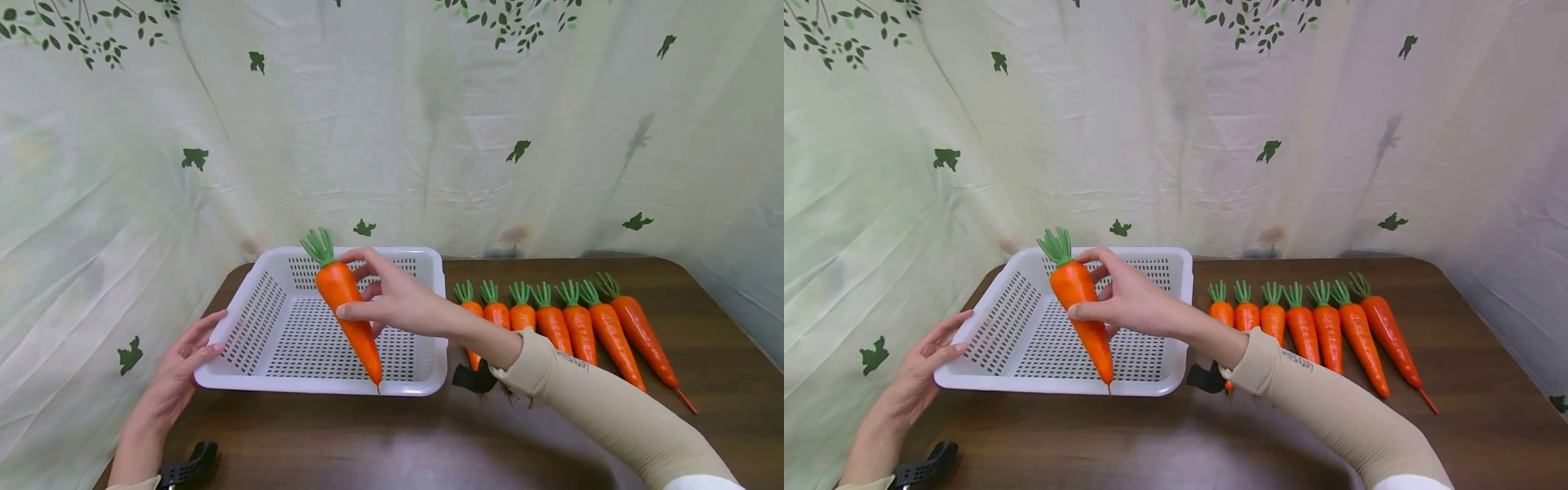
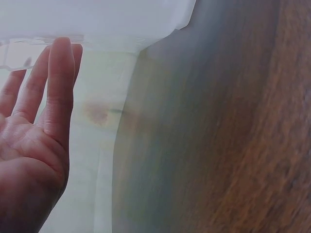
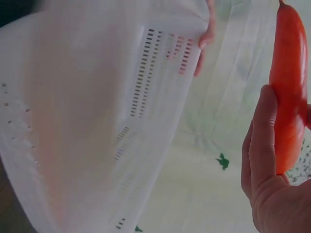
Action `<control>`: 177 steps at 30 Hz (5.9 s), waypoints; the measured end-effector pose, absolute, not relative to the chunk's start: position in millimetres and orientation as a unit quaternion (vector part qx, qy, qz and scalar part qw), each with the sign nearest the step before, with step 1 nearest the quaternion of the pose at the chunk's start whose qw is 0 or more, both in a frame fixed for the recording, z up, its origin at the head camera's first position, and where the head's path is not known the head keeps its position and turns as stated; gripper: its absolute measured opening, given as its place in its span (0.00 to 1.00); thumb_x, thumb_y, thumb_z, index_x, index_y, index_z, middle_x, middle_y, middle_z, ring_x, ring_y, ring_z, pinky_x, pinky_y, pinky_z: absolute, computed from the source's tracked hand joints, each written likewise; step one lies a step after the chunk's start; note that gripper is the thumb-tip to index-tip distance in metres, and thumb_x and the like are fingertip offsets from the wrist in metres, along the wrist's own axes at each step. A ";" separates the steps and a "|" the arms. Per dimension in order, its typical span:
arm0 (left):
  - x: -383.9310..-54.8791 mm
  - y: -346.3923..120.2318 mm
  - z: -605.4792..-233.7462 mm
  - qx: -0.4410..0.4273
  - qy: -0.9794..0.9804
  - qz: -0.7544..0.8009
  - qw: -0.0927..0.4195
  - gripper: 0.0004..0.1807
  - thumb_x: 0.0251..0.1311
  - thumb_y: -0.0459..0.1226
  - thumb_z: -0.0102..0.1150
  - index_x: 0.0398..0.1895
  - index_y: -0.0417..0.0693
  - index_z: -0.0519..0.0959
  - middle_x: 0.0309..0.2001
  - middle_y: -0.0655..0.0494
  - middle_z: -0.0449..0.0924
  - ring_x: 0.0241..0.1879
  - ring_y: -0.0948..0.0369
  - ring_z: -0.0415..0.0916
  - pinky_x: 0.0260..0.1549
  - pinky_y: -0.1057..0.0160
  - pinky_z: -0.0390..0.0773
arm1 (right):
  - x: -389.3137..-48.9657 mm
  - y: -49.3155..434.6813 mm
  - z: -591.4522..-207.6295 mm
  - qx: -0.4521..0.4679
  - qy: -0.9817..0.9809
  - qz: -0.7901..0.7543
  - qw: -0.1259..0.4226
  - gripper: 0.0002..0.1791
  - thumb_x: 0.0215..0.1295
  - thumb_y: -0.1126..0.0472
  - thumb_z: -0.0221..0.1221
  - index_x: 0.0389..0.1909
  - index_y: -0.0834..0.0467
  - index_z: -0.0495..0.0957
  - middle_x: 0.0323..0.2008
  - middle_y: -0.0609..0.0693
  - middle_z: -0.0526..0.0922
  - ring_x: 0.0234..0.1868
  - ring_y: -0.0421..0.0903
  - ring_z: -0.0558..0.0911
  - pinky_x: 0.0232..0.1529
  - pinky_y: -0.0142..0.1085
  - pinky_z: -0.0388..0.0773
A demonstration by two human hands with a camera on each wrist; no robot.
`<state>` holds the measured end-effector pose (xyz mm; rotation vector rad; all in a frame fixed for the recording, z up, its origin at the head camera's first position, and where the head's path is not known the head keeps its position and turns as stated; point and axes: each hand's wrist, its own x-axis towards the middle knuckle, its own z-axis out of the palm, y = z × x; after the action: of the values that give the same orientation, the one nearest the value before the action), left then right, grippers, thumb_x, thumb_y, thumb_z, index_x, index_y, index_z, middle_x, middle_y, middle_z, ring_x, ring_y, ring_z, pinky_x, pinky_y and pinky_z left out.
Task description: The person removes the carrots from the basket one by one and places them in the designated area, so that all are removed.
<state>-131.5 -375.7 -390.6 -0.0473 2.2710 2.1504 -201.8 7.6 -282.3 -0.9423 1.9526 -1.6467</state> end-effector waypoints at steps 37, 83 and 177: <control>-132.5 -376.9 -391.9 -0.017 0.721 0.692 0.010 0.32 0.71 0.36 0.51 0.75 0.64 0.58 0.62 0.65 0.66 0.51 0.64 0.77 0.44 0.55 0.81 | -183.9 106.6 -310.6 -0.270 0.751 -0.588 0.132 0.35 0.65 0.60 0.64 0.68 0.42 0.59 0.61 0.52 0.67 0.47 0.53 0.80 0.34 0.51 0.82; -133.2 -376.4 -389.9 -0.009 0.723 0.691 0.009 0.31 0.71 0.35 0.51 0.74 0.64 0.60 0.62 0.65 0.67 0.51 0.64 0.78 0.42 0.54 0.82 | -169.0 239.8 -322.4 -0.174 0.849 -0.498 0.033 0.38 0.67 0.57 0.63 0.73 0.46 0.55 0.65 0.59 0.63 0.46 0.47 0.80 0.33 0.45 0.83; -135.8 -378.6 -392.6 -0.013 0.715 0.699 0.009 0.30 0.71 0.35 0.51 0.74 0.66 0.61 0.61 0.65 0.67 0.50 0.65 0.78 0.41 0.54 0.82 | -234.3 435.5 -409.1 -0.041 0.946 -0.310 0.082 0.41 0.71 0.48 0.57 0.65 0.77 0.52 0.55 0.82 0.67 0.45 0.64 0.80 0.36 0.44 0.83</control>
<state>-135.8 -378.6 -392.6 -0.0409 2.2332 2.1835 -234.3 435.5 -409.1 -0.1230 2.8276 -0.9270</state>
